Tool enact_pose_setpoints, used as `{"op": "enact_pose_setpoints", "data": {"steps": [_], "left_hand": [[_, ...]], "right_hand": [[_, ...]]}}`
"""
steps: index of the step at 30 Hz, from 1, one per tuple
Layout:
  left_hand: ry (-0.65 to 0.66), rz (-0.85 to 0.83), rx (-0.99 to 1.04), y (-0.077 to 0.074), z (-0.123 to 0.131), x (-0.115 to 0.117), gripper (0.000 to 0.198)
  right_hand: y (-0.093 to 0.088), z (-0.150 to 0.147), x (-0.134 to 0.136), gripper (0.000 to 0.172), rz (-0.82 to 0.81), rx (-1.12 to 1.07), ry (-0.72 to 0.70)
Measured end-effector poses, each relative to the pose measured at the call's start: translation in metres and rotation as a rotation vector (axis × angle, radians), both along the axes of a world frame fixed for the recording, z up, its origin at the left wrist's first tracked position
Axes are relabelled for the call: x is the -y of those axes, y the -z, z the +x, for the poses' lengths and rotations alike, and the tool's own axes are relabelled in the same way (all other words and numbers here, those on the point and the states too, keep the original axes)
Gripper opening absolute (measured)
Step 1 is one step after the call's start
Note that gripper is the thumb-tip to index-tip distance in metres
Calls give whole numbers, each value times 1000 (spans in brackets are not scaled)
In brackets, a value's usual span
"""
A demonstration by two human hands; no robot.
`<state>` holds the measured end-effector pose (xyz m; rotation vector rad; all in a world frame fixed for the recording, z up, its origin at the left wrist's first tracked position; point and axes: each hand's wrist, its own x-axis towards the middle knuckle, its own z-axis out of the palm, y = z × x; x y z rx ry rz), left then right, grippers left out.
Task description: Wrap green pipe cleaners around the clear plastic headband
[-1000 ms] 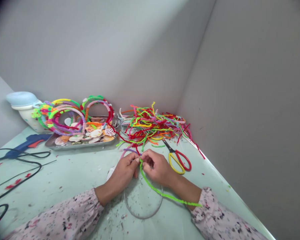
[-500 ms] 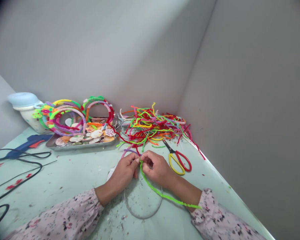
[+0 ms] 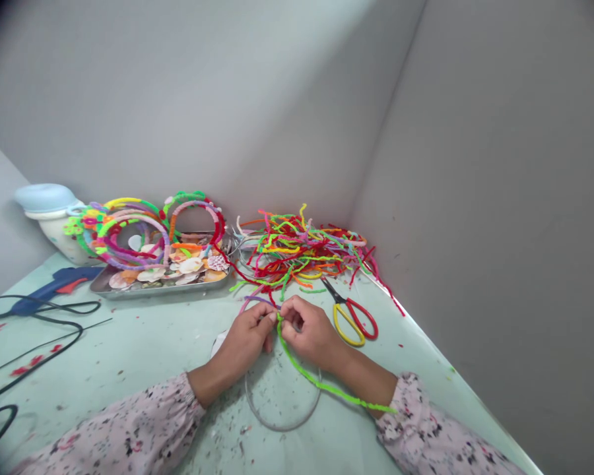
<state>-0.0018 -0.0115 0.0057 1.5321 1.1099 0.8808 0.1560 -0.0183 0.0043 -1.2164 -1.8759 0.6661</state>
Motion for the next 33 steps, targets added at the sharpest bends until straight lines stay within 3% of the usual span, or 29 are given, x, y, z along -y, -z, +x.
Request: {"op": "enact_pose_setpoints", "data": {"steps": [11, 18, 33], "left_hand": [[-25, -30, 103, 3, 0, -4, 11], [-90, -24, 114, 7, -1, -7, 12], [-113, 7, 68, 1, 1, -3, 10]], "right_hand": [[2, 6, -3, 10, -118, -150, -54], [-1, 4, -2, 13, -155, -87, 32], [-4, 3, 1, 20, -171, -57, 7]]}}
